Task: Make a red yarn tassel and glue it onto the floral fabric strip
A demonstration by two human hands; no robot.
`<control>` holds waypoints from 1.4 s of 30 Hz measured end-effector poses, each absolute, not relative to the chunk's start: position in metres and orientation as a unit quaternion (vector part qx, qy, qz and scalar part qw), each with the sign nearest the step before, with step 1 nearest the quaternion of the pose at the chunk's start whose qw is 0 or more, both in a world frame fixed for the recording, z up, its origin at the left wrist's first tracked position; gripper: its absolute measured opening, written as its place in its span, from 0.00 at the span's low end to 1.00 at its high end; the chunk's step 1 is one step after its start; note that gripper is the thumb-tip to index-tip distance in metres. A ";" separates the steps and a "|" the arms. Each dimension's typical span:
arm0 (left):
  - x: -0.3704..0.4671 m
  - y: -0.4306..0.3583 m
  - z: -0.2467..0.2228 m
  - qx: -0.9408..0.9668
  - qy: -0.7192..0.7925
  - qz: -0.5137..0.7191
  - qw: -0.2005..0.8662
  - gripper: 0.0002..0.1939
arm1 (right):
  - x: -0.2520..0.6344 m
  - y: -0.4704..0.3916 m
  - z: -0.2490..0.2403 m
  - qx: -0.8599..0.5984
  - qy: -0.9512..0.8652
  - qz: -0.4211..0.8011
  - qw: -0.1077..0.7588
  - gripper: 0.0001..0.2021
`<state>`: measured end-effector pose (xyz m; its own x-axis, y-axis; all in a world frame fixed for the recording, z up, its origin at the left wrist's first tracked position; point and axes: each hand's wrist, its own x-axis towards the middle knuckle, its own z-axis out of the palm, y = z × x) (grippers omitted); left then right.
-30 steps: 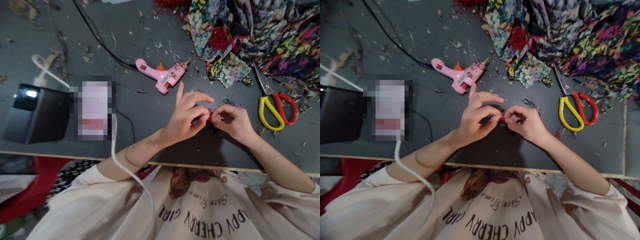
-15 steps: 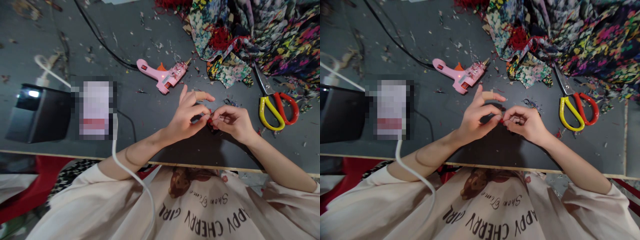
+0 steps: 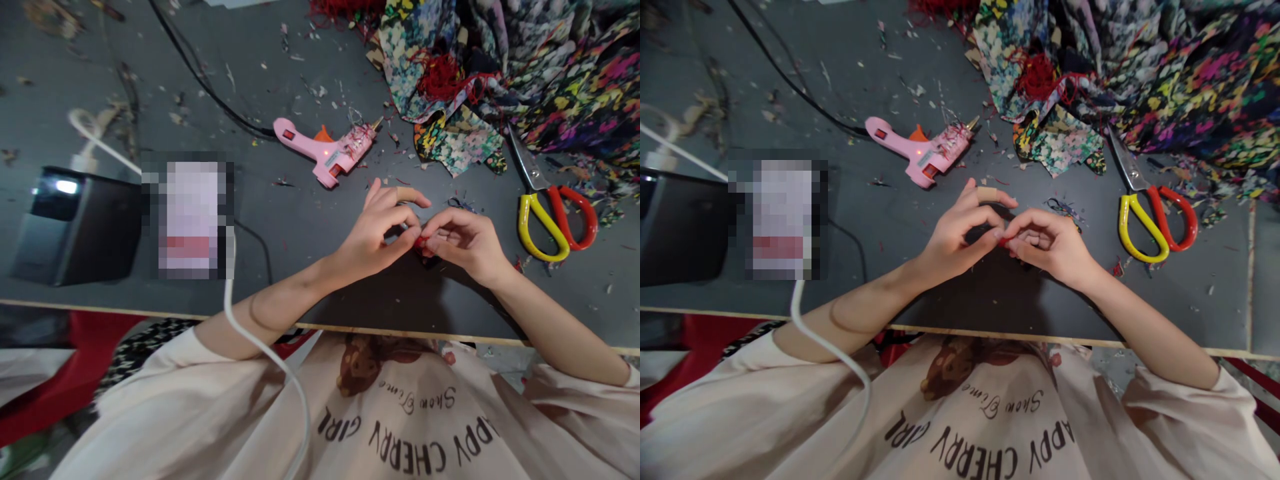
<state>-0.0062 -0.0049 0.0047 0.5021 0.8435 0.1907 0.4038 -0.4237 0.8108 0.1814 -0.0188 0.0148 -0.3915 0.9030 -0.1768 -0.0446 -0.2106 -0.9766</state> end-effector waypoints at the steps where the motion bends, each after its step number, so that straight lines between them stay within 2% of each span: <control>1: -0.006 -0.005 0.005 0.786 0.397 0.300 0.366 0.15 | 0.182 -0.019 0.015 -0.419 -0.511 0.659 0.359 0.15; 7: -0.006 -0.004 0.003 0.781 0.397 0.315 0.365 0.14 | 0.181 -0.020 0.014 -0.424 -0.510 0.655 0.361 0.15; 15: -0.005 -0.004 0.000 0.782 0.408 0.344 0.321 0.13 | 0.182 -0.021 0.012 -0.399 -0.533 0.640 0.384 0.05; 22: -0.005 -0.003 -0.001 0.784 0.405 0.355 0.308 0.11 | 0.182 -0.022 0.014 -0.404 -0.550 0.624 0.380 0.06; 27: -0.005 -0.002 -0.001 0.784 0.408 0.358 0.300 0.09 | 0.182 -0.021 0.011 -0.404 -0.657 0.514 0.375 0.02; 32: -0.004 -0.002 -0.001 0.789 0.427 0.334 0.291 0.09 | 0.183 -0.019 0.005 -0.388 -0.767 0.355 0.368 0.06; 38: -0.004 -0.001 -0.003 0.788 0.425 0.342 0.285 0.07 | 0.182 -0.022 0.007 -0.410 -0.731 0.380 0.391 0.08; 42: -0.004 0.000 -0.002 0.786 0.426 0.343 0.288 0.08 | 0.182 -0.022 0.012 -0.418 -0.740 0.359 0.387 0.06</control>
<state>-0.0041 -0.0005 -0.0025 0.4016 0.8674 0.2938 0.4713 -0.4708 0.7458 0.1818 -0.0223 0.0118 -0.3511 0.8958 0.2725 0.3407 0.3933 -0.8539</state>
